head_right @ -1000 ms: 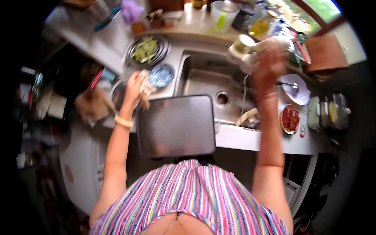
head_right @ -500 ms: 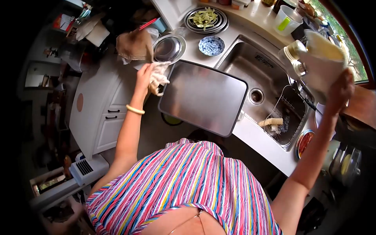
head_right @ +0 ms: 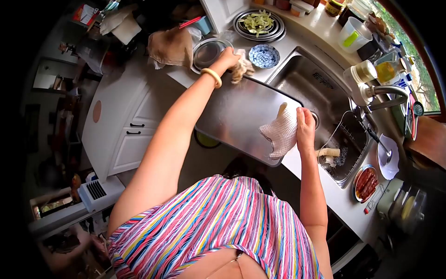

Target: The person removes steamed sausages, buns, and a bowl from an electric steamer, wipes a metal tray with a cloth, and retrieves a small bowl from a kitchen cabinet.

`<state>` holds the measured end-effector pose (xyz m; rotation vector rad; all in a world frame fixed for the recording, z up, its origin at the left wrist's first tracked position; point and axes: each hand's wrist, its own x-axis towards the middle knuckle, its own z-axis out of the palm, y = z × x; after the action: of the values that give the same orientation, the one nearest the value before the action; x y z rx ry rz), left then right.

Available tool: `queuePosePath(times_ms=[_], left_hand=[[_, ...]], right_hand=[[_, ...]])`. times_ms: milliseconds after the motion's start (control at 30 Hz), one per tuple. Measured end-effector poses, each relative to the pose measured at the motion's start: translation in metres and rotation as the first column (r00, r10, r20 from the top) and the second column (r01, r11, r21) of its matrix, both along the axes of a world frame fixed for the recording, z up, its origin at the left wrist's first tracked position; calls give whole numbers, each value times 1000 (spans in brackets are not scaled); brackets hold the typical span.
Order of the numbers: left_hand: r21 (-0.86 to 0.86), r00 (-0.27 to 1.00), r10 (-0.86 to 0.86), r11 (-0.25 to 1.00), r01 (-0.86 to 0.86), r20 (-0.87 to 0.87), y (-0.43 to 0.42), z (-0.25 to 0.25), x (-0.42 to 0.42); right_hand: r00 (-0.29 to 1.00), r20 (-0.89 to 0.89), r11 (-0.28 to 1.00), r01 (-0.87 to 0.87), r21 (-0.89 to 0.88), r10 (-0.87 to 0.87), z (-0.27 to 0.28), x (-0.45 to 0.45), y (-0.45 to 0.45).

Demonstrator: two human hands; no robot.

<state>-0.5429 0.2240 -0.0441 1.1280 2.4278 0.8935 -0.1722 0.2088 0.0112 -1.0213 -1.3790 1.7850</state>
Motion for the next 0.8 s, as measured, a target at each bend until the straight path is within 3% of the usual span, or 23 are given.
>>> queuePosePath(times_ms=[33, 100, 167, 200, 233, 267, 300, 333, 367, 400, 433, 467, 500, 567, 600, 700, 800], left_hand=[[-24, 976, 94, 995, -101, -196, -2, 19, 14], [242, 973, 119, 968, -69, -199, -19, 24, 10], [363, 980, 110, 931, -43, -166, -68, 22, 4], [403, 966, 146, 914, -48, -216, -102, 9, -1], [326, 956, 197, 938, -119, -218, -140, 6, 2], [220, 938, 198, 966, -137, -284, -181, -9, 3], [-29, 950, 216, 973, -229, -227, -215, -26, 8], [-168, 976, 200, 963, -213, -92, -242, -34, 13], [-193, 987, 162, 969, -154, 23, -265, -66, 11], [-226, 977, 137, 969, -98, 165, -275, -63, 20], [-31, 910, 116, 993, -113, 398, -283, -78, 28], [-78, 913, 109, 993, -86, 392, -281, -70, 39], [19, 927, 142, 987, -159, 347, -278, -74, 47], [-89, 923, 217, 976, -198, 317, -277, -72, 51], [57, 931, 202, 972, -229, 303, -273, -69, 57], [-42, 945, 207, 978, -203, 252, -276, -66, 56], [-8, 948, 225, 973, -229, 225, -271, -61, 59]], right_hand=[[998, 54, 1000, -10, 9, 10, 6, -9, -6], [987, 140, 993, -91, 77, 80, -1, -29, -15], [977, 59, 978, -208, 24, 207, -3, -67, -22], [957, 153, 946, -273, 176, 247, -8, -90, -21], [942, 223, 925, -302, 232, 251, -12, -115, -27], [918, 368, 853, -306, 422, 147, -6, -134, -36], [904, 424, 555, -320, 768, -65, -26, -149, -36], [909, 416, 532, -342, 775, -22, -38, -161, -47], [881, 472, 540, -407, 737, 21, -46, -168, -69], [768, 639, 501, -566, 655, 33, -71, -176, -95], [682, 730, 484, -652, 584, 38, -62, -178, -120], [740, 671, 440, -617, 652, 42, -80, -187, -130], [762, 647, 407, -603, 686, 39, -93, -200, -139], [779, 625, 376, -591, 713, 38, -97, -233, -137], [776, 630, 374, -591, 715, 21, -94, -242, -130], [740, 670, 355, -612, 707, -56, -94, -244, -108], [698, 695, 392, -599, 698, -171, -104, -214, -78]])
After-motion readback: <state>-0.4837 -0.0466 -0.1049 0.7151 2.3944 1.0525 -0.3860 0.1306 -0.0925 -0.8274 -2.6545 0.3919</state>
